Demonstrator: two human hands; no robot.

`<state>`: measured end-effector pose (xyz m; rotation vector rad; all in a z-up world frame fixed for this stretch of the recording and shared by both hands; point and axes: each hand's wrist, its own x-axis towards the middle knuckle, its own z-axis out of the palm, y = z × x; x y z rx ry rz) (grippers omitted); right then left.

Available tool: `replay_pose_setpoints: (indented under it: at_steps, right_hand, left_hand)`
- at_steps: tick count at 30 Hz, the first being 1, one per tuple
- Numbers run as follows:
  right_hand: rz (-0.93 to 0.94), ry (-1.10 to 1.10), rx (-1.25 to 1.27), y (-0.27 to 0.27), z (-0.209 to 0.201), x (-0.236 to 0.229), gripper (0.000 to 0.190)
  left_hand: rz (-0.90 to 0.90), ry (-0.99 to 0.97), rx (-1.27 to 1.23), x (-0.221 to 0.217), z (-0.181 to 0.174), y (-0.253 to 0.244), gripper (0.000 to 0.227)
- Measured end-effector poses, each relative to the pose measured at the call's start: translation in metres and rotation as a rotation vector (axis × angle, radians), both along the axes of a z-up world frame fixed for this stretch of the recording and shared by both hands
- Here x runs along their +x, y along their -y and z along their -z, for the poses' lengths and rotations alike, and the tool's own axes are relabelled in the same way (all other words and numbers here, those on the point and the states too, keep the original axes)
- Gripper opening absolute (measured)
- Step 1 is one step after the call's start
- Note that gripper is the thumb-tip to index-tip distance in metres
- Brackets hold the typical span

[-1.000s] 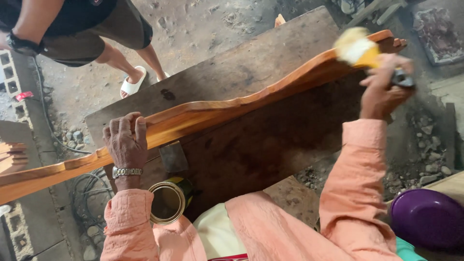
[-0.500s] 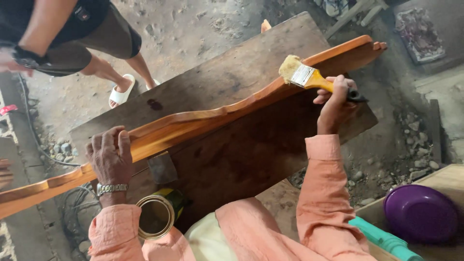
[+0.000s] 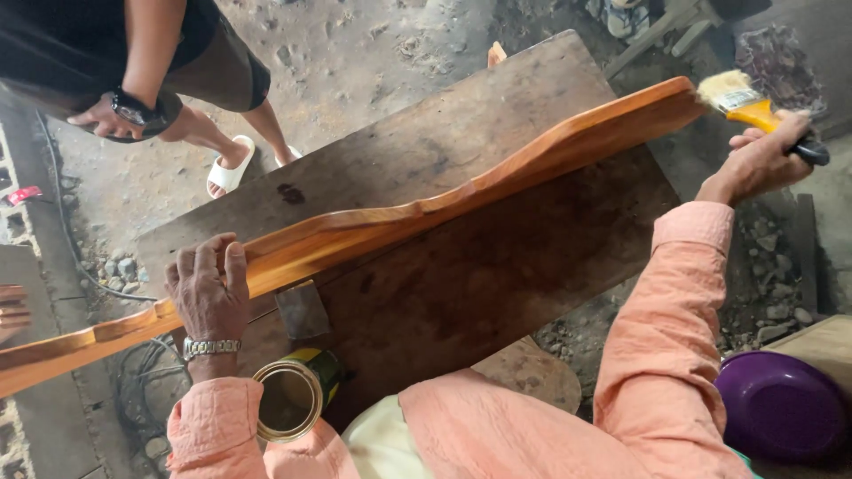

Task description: The person applies a finish to a long, curved wooden piece using a paintbrush. They hold the wood steady with one hand while brushing the surface with the other, occasionally dipping the brush into a can of varnish to reload it.

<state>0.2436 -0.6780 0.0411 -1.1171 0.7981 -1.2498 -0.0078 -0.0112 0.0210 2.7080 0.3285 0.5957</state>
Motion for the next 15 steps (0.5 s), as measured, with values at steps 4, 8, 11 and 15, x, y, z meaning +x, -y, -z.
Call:
replay_pose_setpoints:
  at_steps: [4,8,11,15]
  right_hand:
    - [-0.114,-0.062,-0.728,-0.017,-0.001,-0.02,0.041]
    - [-0.196,-0.021,-0.3,-0.011,-0.009,-0.033,0.035]
    - [-0.181,-0.121,-0.065,0.015,0.025,-0.023,0.041]
    - [-0.198,-0.474,-0.02,0.092,0.133,-0.008,0.055]
  left_hand:
    - [0.003,-0.009,0.003,0.004,0.002,-0.001,0.032]
    - [0.022,0.009,0.041,0.002,0.008,-0.004,0.029]
    - [0.02,-0.008,0.033,0.004,0.001,0.0,0.029]
    - [0.009,-0.017,0.036,0.0,0.004,-0.002,0.03]
